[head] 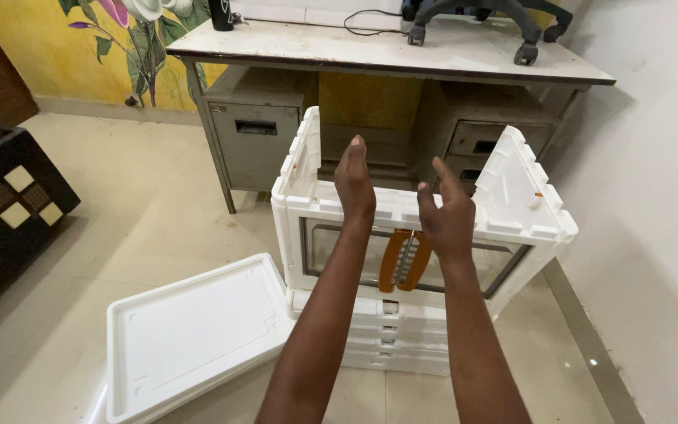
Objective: The person assembles a white plastic crate by unfolding its sides, inserting a frame, and securing the lid. They then open the crate, remove the frame, and place it on a stack of lids before repeating the process with another crate.
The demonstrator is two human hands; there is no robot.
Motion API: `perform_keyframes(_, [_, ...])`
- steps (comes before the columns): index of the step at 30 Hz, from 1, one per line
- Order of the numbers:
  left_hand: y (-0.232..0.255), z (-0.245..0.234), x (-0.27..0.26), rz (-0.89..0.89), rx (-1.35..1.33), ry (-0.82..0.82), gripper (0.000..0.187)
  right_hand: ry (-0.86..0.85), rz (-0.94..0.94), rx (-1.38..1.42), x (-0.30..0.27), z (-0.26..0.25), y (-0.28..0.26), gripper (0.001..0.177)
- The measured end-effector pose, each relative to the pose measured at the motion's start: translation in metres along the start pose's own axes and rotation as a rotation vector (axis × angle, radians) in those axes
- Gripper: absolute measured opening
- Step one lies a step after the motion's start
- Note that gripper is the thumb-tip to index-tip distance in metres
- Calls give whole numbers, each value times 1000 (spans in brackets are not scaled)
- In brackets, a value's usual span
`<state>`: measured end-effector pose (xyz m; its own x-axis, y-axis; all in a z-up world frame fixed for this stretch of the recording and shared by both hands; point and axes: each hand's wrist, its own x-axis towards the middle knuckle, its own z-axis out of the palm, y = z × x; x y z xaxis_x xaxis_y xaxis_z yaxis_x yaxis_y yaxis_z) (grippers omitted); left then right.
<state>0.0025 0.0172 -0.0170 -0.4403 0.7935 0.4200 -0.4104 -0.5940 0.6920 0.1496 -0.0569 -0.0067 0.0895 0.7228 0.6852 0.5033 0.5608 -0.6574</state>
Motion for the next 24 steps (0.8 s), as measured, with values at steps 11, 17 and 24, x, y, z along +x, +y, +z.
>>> perform_keyframes(11, [24, 0, -48, 240, 36, -313, 61, -127, -47, -66, -37, 3, -5, 60])
perform_keyframes(17, [25, -7, -94, 233, 62, -291, 61, -142, -13, 53, -38, -5, -3, 71])
perform_keyframes(24, [16, -18, -112, 228, 130, -269, 62, -207, -120, 42, -33, -3, 8, 64])
